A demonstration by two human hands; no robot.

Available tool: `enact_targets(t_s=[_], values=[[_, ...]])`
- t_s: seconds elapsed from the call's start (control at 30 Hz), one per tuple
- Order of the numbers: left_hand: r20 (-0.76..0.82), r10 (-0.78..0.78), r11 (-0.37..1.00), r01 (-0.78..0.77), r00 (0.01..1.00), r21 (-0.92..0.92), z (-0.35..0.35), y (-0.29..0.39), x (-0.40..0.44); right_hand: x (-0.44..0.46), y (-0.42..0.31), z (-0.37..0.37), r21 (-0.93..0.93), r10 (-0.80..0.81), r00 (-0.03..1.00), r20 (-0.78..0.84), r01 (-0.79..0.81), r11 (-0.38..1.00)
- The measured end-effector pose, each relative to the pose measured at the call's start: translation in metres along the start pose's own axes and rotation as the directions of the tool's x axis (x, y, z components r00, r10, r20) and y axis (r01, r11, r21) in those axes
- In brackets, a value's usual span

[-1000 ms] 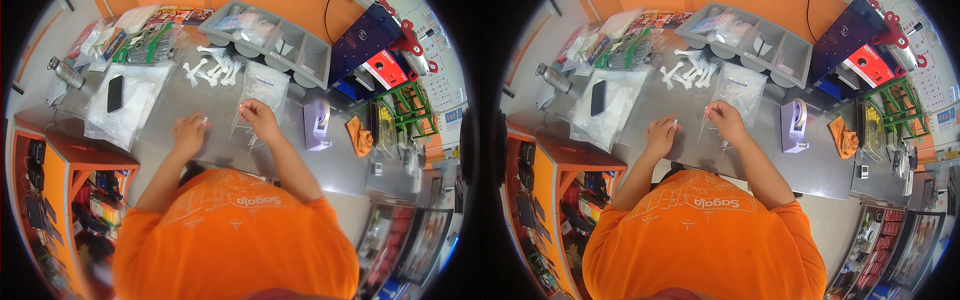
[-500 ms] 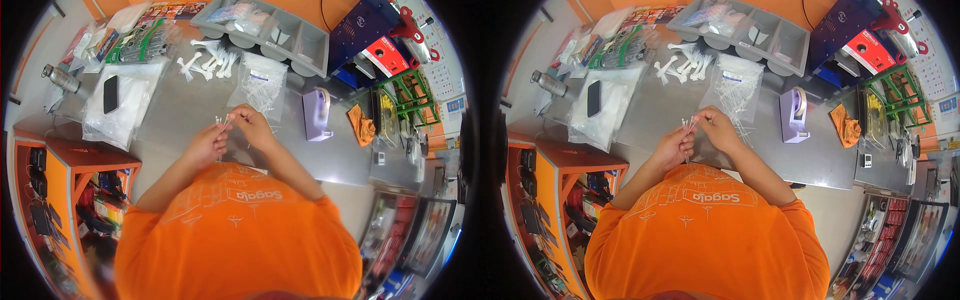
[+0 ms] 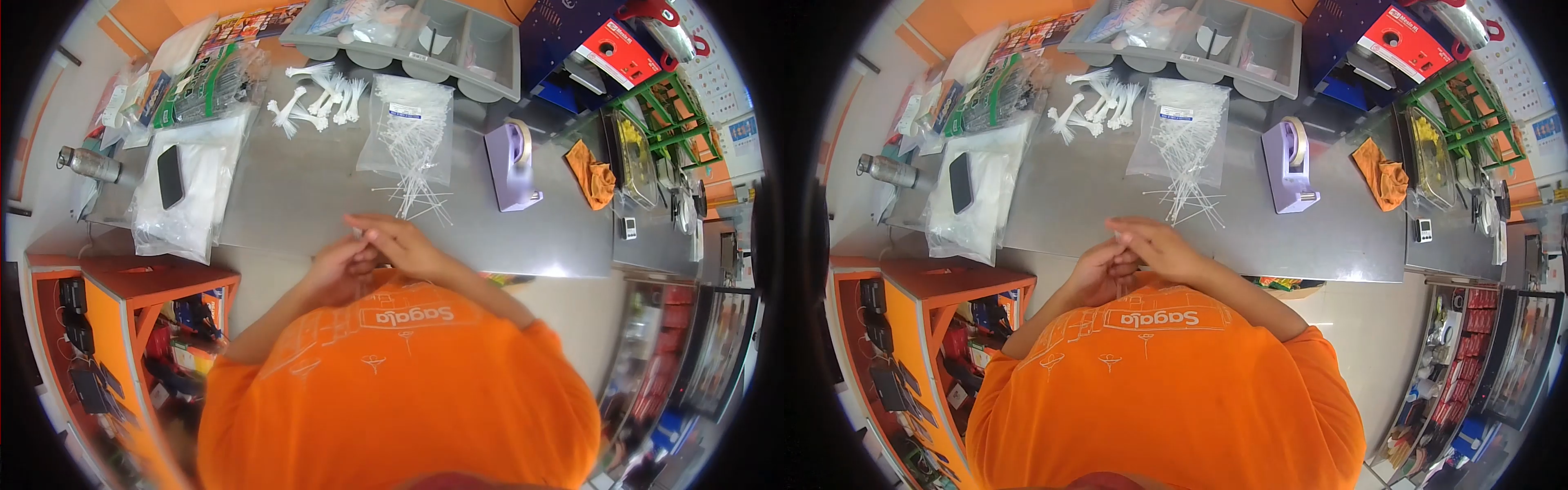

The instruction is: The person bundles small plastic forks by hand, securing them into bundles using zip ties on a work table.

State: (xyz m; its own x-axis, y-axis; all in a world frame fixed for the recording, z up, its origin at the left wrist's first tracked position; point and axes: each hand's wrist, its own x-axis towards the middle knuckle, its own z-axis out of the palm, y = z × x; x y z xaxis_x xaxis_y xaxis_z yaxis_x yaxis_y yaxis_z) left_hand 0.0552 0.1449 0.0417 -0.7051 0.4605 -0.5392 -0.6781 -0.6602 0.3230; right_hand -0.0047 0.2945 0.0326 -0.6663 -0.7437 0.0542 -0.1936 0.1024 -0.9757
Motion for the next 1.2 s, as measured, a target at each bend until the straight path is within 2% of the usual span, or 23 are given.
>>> enact_targets(t_s=[0.07, 0.13, 0.17, 0.23, 0.27, 0.33, 0.43, 0.53, 0.57, 0.63, 0.67, 0.73, 0.77, 0.8, 0.83, 0.87, 0.9, 0.93, 0.97, 1.03, 1.07, 1.13, 1.2], values=[[0.015, -0.002, 1.000, 0.002, 1.000, 0.020, -0.003, 0.001, -0.001, 0.000, 0.020, -0.007, -0.048, 0.052, 0.966, -0.255, -0.066, 0.997], [0.036, -0.002, 0.999, 0.001, 0.999, 0.039, -0.008, 0.001, 0.002, 0.009, 0.034, -0.024, -0.517, -0.082, 0.945, -0.316, -0.100, 0.850], [0.033, 0.037, 0.999, -0.038, 0.999, 0.026, -0.012, 0.001, 0.007, 0.015, 0.044, -0.027, -0.517, -0.083, 0.945, -0.317, -0.099, 0.850], [0.030, 0.075, 0.997, -0.075, 0.997, 0.015, -0.016, 0.000, 0.012, 0.025, 0.055, -0.029, -0.912, -0.149, 0.981, -0.123, -0.053, 0.408], [-0.004, 0.079, 0.997, -0.079, 0.997, 0.002, -0.016, -0.001, 0.014, 0.029, 0.059, -0.027, -0.912, -0.151, 0.981, -0.125, -0.054, 0.408], [-0.038, 0.091, 0.996, -0.092, 0.995, -0.012, -0.016, -0.001, 0.015, 0.041, 0.052, -0.022, -0.974, 0.140, 0.984, -0.115, -0.139, 0.179], [-0.036, 0.104, 0.994, -0.105, 0.994, -0.018, -0.018, 0.000, 0.010, 0.047, 0.042, -0.020, -0.983, 0.203, 0.971, -0.129, -0.152, 0.104], [-0.058, 0.142, 0.989, -0.143, 0.988, -0.028, -0.022, 0.002, 0.007, 0.042, 0.060, -0.023, -0.990, 0.049, 0.994, -0.102, -0.106, 0.089], [-0.048, 0.153, 0.987, -0.155, 0.987, -0.033, -0.027, 0.002, 0.007, 0.040, 0.065, -0.026, -0.992, 0.047, 0.995, -0.092, -0.096, 0.084], [-0.038, 0.178, 0.983, -0.180, 0.983, -0.048, -0.033, 0.001, 0.008, 0.038, 0.067, -0.034, -0.982, -0.089, 0.995, -0.047, -0.030, 0.188], [-0.058, 0.194, 0.979, -0.197, 0.979, -0.054, -0.036, 0.001, 0.009, 0.039, 0.067, -0.036, -0.983, -0.093, 0.995, -0.029, -0.011, 0.182], [-0.085, 0.233, 0.968, -0.240, 0.969, -0.078, -0.042, 0.001, 0.012, 0.042, 0.063, -0.035, -0.695, -0.201, 0.963, -0.180, 0.020, 0.719], [-0.135, 0.252, 0.963, -0.263, 0.958, -0.067, -0.046, 0.002, 0.014, 0.043, 0.061, -0.031, -0.698, -0.206, 0.966, -0.153, 0.042, 0.715], [-0.185, 0.268, 0.958, -0.282, 0.945, -0.054, -0.048, 0.004, 0.014, 0.043, 0.059, -0.027, -0.432, -0.116, 0.932, -0.344, -0.047, 0.900], [-0.190, 0.283, 0.952, -0.299, 0.940, -0.063, -0.048, 0.006, 0.015, 0.045, 0.057, -0.024, -0.110, 0.034, 0.870, -0.492, -0.101, 0.989], [-0.218, 0.333, 0.942, -0.336, 0.918, 0.024, -0.047, 0.010, 0.017, 0.048, 0.056, -0.024, -0.114, 0.028, 0.876, -0.481, -0.094, 0.989], [-0.240, 0.378, 0.926, -0.361, 0.894, 0.115, -0.047, 0.013, 0.019, 0.050, 0.054, -0.025, 0.052, 0.078, 0.882, -0.464, -0.061, 0.997], [-0.238, 0.379, 0.925, -0.362, 0.894, 0.114, -0.049, 0.017, 0.023, 0.049, 0.053, -0.026, 0.217, 0.128, 0.887, -0.443, -0.033, 0.976], [-0.230, 0.419, 0.907, -0.391, 0.879, 0.159, -0.053, 0.021, 0.029, 0.050, 0.050, -0.026, 0.214, 0.128, 0.886, -0.446, -0.033, 0.976], [-0.212, 0.455, 0.886, -0.416, 0.865, 0.206, -0.051, 0.026, 0.035, 0.052, 0.037, -0.025, 0.413, 0.232, 0.886, -0.402, -0.050, 0.909], [-0.208, 0.494, 0.861, -0.443, 0.844, 0.249, -0.049, 0.028, 0.038, 0.050, 0.033, -0.024, 0.411, 0.230, 0.883, -0.409, -0.046, 0.910], [-0.198, 0.527, 0.836, -0.462, 0.826, 0.297, -0.039, 0.028, 0.041, 0.043, 0.025, -0.019, 0.448, 0.359, 0.921, -0.152, -0.260, 0.855], [-0.162, 0.547, 0.780, -0.429, 0.821, 0.455, -0.029, 0.024, 0.044, 0.035, 0.014, 0.000, 0.430, 0.344, 0.929, -0.137, -0.257, 0.865]])
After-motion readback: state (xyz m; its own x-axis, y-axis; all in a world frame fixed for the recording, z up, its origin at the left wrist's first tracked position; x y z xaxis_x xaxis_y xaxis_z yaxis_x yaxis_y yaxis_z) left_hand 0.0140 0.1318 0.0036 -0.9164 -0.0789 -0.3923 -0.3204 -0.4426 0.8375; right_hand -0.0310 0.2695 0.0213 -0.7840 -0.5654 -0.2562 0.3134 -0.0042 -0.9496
